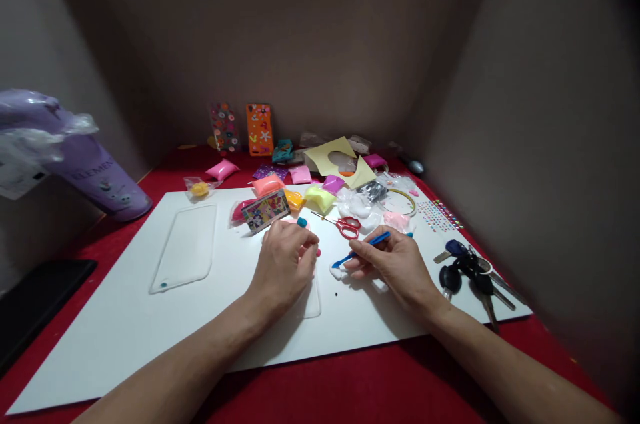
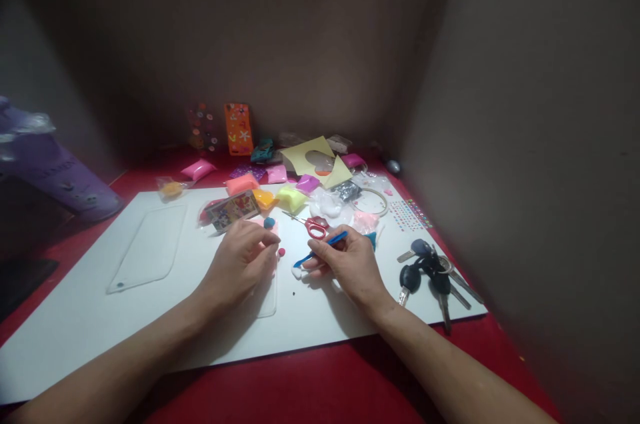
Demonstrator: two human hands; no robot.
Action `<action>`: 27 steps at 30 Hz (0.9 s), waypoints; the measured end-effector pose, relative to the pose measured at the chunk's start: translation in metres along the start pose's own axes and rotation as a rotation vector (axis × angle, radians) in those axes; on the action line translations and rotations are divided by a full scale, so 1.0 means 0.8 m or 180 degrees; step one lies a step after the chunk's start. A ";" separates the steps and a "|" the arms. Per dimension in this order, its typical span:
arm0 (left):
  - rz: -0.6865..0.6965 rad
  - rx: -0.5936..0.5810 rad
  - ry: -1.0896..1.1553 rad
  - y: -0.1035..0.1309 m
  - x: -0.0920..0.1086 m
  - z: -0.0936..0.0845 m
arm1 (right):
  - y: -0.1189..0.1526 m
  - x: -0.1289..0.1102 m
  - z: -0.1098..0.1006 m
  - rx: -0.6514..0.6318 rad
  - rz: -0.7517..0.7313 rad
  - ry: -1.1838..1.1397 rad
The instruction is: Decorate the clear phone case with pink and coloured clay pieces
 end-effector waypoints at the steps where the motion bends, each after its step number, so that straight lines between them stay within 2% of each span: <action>1: 0.0003 -0.0004 0.0004 0.000 0.000 0.000 | 0.000 0.000 0.000 0.0018 0.0000 -0.0020; 7: 0.0004 -0.0019 -0.0013 0.002 -0.002 -0.001 | -0.003 -0.007 -0.008 0.0153 -0.0164 -0.0137; 13: 0.0017 -0.0012 -0.0007 0.002 -0.001 -0.001 | -0.001 -0.006 -0.005 0.0003 -0.0114 0.0021; 27: 0.0034 0.0009 -0.0004 0.002 -0.001 0.000 | -0.002 -0.003 -0.006 0.0083 -0.0022 0.0022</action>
Point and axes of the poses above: each hand's wrist, its own y-axis away from the middle knuckle, its own z-axis out of the palm, x = y × z, the point moved 7 cm from there along -y, towards the middle knuckle, and after that the axes turned 7 degrees about z, right-handed, at the moved point
